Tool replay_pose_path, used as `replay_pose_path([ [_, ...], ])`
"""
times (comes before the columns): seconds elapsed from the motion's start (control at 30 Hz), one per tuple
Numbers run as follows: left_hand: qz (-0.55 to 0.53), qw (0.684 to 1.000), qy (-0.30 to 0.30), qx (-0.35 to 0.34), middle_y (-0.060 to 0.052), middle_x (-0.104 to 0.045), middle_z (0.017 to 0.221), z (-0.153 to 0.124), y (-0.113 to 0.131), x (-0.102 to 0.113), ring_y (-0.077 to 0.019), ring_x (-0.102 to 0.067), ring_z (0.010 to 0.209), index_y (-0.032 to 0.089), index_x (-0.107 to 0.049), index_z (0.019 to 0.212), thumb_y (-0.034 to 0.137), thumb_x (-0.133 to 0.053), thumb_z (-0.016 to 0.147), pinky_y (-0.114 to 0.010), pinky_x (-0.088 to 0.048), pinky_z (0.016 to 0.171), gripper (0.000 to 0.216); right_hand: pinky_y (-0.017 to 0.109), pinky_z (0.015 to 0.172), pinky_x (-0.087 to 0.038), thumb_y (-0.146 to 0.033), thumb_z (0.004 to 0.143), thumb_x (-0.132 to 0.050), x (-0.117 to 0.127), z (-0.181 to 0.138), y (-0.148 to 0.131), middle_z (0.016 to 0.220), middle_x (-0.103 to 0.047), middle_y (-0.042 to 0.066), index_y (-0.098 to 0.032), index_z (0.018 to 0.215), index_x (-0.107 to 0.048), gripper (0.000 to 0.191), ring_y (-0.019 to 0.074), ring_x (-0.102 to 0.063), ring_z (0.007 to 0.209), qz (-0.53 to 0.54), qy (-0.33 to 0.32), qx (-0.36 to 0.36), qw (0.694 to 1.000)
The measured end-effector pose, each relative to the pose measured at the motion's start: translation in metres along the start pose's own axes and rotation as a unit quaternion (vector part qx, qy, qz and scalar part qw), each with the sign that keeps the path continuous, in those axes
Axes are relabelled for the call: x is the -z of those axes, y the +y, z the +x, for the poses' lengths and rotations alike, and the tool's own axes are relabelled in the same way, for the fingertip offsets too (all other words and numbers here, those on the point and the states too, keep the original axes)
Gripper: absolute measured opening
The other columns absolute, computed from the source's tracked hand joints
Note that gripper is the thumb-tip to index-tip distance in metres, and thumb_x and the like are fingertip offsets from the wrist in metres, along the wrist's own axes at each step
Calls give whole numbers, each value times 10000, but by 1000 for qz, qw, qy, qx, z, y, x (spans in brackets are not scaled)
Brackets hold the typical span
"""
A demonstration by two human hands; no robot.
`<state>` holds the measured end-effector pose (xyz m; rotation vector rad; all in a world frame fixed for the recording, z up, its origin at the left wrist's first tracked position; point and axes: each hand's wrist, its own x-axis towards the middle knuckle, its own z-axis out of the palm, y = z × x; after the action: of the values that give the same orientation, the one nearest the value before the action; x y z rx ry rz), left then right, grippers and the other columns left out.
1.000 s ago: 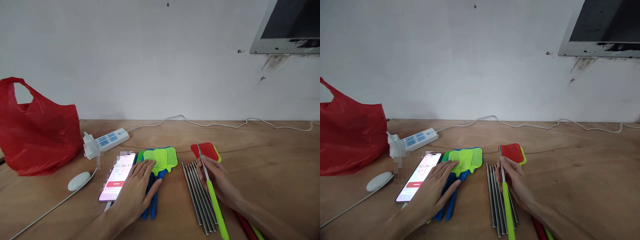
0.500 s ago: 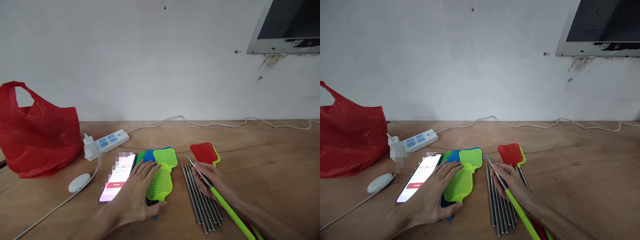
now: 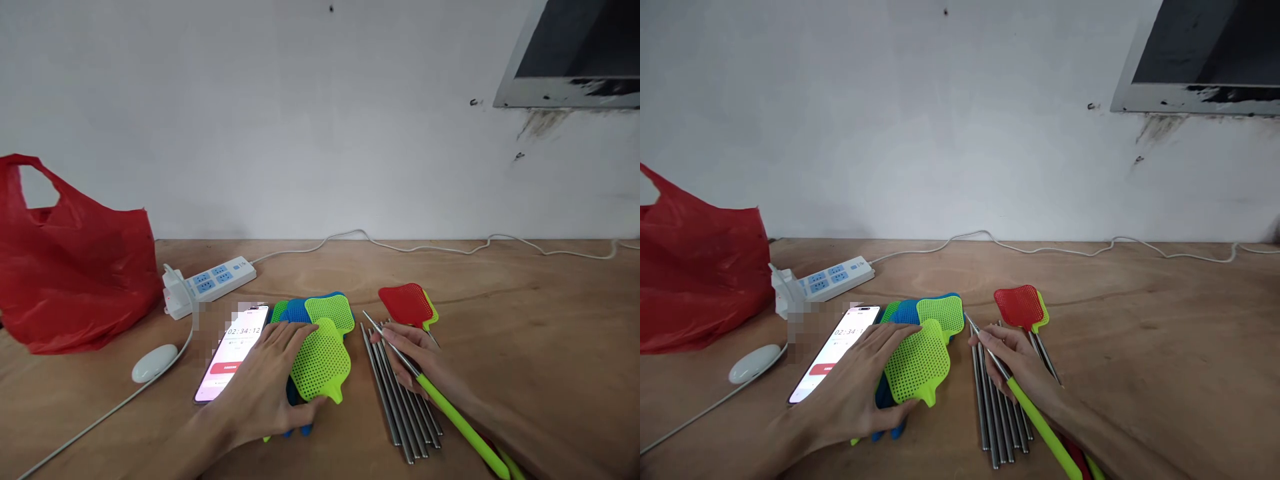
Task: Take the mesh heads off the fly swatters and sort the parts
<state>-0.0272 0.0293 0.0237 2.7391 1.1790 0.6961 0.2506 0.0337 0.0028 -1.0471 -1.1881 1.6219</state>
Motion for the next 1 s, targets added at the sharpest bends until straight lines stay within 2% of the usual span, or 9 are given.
replay_pose_path([
  [0.07,-11,1000,15,23,-131,-577,1341,0,0,0,-353,-553,1210,226,-371,1416,460,-727,791,-523,-458,1011,757,147,256,-260,-592,813,-693,0,-3,-5,398,-497,-101,-141,1144,-632,563,58,-330,258,-29,-25,-21,999],
  [0.13,-28,998,27,56,-130,-565,1361,-1,0,0,-348,-553,1221,241,-369,1421,489,-682,844,-508,-482,990,702,148,252,-267,-590,797,-705,-2,-6,-10,407,-527,-96,-138,1219,-599,627,59,-332,254,-54,-71,-50,995],
  [0.23,-46,993,47,101,-125,-576,1350,-2,-1,-2,-346,-566,1211,244,-406,1402,519,-633,882,-512,-492,981,630,145,247,-264,-568,790,-715,-4,-11,-15,435,-570,-82,-138,1197,-605,602,50,-324,246,-72,-135,-82,985],
  [0.37,-57,987,62,135,-130,-600,1323,-2,-2,-6,-354,-591,1180,235,-466,1368,557,-624,874,-517,-505,958,611,133,262,-274,-514,812,-715,-5,-14,-14,467,-595,-78,-153,1157,-621,508,41,-351,258,-75,-172,-82,979],
  [0.57,-67,986,46,143,-125,-590,1349,-4,0,-9,-355,-578,1207,254,-442,1395,559,-620,886,-528,-494,976,619,130,259,-278,-517,815,-717,-4,-13,-12,478,-603,-73,-148,1142,-626,501,40,-368,259,-76,-189,-78,976],
  [0.73,-64,986,57,140,-127,-572,1361,-4,2,-8,-358,-560,1218,259,-406,1402,549,-614,897,-541,-485,978,618,125,249,-279,-511,795,-737,-5,-14,-12,472,-605,-73,-142,1121,-634,503,36,-364,260,-75,-158,-84,981],
  [0.87,-75,983,82,145,-124,-584,1318,-1,5,-3,-347,-569,1185,254,-432,1357,502,-581,932,-522,-493,949,514,126,254,-286,-508,774,-749,-8,-15,-14,464,-601,-75,-139,1105,-647,506,33,-361,263,-85,-136,-91,983],
  [1.0,-120,967,130,184,-98,-615,1226,2,6,1,-303,-606,1088,258,-451,1353,444,-538,969,-466,-521,895,436,131,260,-288,-515,760,-756,-10,-15,-13,463,-604,-69,-137,1085,-660,508,35,-365,264,-97,-128,-93,983],
])
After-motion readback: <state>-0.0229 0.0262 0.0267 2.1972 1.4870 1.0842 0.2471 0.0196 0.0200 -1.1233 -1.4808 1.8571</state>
